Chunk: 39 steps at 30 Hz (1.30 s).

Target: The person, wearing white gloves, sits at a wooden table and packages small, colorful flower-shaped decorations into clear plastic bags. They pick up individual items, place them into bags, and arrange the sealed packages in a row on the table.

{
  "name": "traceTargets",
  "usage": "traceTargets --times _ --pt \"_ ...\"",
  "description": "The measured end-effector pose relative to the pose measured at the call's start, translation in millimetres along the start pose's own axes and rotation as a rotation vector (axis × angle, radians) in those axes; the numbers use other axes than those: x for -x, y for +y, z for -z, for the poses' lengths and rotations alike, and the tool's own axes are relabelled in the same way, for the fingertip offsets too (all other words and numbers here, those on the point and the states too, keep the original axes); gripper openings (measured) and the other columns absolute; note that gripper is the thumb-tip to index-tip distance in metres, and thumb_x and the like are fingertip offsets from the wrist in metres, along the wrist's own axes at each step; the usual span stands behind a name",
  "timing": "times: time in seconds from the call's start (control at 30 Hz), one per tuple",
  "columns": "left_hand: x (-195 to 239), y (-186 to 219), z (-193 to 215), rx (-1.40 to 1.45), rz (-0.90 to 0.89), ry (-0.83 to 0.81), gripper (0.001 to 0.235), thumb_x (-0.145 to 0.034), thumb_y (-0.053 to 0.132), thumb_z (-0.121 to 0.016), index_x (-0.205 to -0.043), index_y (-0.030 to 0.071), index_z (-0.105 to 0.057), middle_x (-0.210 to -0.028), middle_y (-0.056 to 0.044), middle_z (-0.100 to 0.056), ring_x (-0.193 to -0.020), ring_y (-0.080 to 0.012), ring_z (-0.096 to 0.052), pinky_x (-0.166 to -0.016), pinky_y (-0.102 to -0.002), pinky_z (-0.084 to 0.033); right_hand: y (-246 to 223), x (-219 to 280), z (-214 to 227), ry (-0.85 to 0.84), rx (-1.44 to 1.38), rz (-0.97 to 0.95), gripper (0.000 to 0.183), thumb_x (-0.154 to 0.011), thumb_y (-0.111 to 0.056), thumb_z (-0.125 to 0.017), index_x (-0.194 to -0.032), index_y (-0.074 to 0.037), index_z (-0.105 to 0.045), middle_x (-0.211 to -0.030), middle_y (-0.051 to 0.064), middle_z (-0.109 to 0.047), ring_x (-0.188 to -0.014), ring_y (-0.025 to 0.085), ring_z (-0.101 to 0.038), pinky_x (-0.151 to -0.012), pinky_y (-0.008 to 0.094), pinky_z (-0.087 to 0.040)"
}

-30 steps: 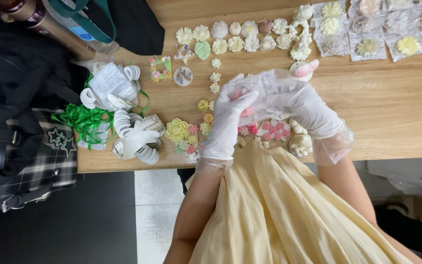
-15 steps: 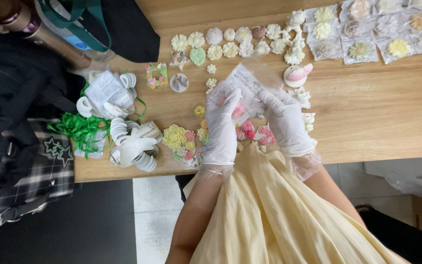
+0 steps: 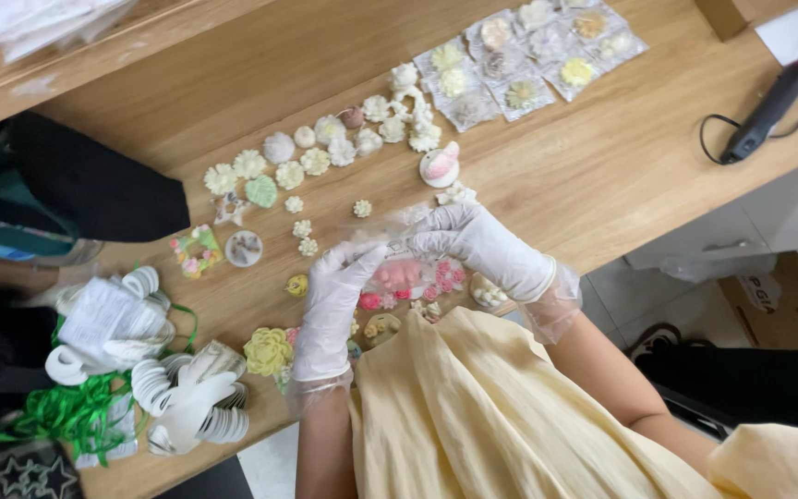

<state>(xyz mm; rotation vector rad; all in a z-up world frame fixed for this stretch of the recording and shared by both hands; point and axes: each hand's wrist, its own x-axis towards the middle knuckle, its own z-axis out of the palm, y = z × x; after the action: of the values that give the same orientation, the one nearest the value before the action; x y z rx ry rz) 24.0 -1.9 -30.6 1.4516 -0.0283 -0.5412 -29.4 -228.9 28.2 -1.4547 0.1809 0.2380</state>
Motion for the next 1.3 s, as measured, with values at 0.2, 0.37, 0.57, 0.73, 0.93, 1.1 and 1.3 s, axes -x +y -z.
traceTargets --times 0.2,0.37,0.57,0.73,0.93,1.1,1.3 --pt "1.7 8.8 -24.1 0.169 -0.08 -0.029 0.014 -0.094 0.011 -0.077 -0.103 0.0 -0.077 -0.082 -0.005 -0.074 -0.069 -0.0089 -0.064 -0.067 -0.025 -0.054 -28.0 15.8 -13.2 0.447 0.007 0.075 0.041 -0.092 -0.013 -0.075 -0.131 -0.004 -0.067 -0.111 0.006 -0.074 -0.093 0.011 -0.064 -0.08 0.027 -0.052" --pt "9.8 19.3 -31.7 -0.057 0.09 0.093 0.015 -0.091 0.012 -0.074 -0.105 0.008 -0.078 -0.081 0.003 -0.076 -0.064 -0.0032 -0.063 -0.052 -0.023 -0.047 -50.6 42.9 -34.9 0.55 0.866 0.666 0.064 -0.086 -0.012 -0.082 -0.146 -0.013 -0.058 -0.137 0.013 -0.066 -0.123 0.03 -0.065 -0.104 0.037 -0.054" --pt "13.8 2.2 -37.4 -0.015 -0.057 0.017 0.016 -0.093 0.012 -0.074 -0.108 0.008 -0.079 -0.083 0.003 -0.073 -0.067 -0.0021 -0.059 -0.056 -0.021 -0.048 -52.0 31.0 -47.3 0.203 0.978 0.691 0.062 -0.079 -0.016 -0.082 -0.138 -0.013 -0.064 -0.124 0.007 -0.072 -0.123 0.036 -0.064 -0.108 0.046 -0.046" --pt "19.8 1.2 -34.0 -0.426 -0.201 0.078 0.016 -0.088 0.019 -0.079 -0.101 0.011 -0.079 -0.084 0.0 -0.079 -0.071 -0.0054 -0.07 -0.063 -0.025 -0.056 -50.4 41.8 -46.6 0.005 0.328 0.239 0.041 -0.096 -0.01 -0.068 -0.137 -0.01 -0.066 -0.116 0.005 -0.076 -0.104 0.019 -0.073 -0.088 0.034 -0.06" --pt "21.9 12.7 -36.4 -0.585 -0.187 0.038 0.02 -0.087 0.03 -0.081 -0.095 0.012 -0.077 -0.079 -0.002 -0.077 -0.067 -0.0119 -0.073 -0.061 -0.031 -0.055 -48.8 45.6 -44.2 0.071 -0.043 -0.116 0.029 -0.096 -0.008 -0.064 -0.122 -0.002 -0.074 -0.099 0.006 -0.078 -0.082 0.013 -0.073 -0.061 0.034 -0.066" --pt "23.7 20.0 -41.1 -0.53 -0.019 0.035 0.022 -0.088 0.03 -0.081 -0.1 0.012 -0.076 -0.087 -0.003 -0.081 -0.079 -0.0149 -0.079 -0.069 -0.032 -0.059 -40.3 39.9 -40.7 0.071 0.107 -0.029 0.024 -0.096 -0.006 -0.068 -0.118 0.001 -0.076 -0.099 0.007 -0.077 -0.086 0.013 -0.07 -0.065 0.034 -0.064" --pt "27.5 19.7 -34.7 -0.516 -0.737 0.187 0.079 -0.073 0.017 -0.088 -0.141 0.003 -0.049 -0.141 -0.021 -0.051 -0.132 -0.0338 -0.051 -0.108 -0.041 -0.046 -44.5 39.0 -40.1 -0.027 -0.158 -0.108 0.026 -0.088 -0.003 -0.069 -0.113 0.0 -0.076 -0.104 0.008 -0.078 -0.087 0.014 -0.074 -0.069 0.034 -0.065"
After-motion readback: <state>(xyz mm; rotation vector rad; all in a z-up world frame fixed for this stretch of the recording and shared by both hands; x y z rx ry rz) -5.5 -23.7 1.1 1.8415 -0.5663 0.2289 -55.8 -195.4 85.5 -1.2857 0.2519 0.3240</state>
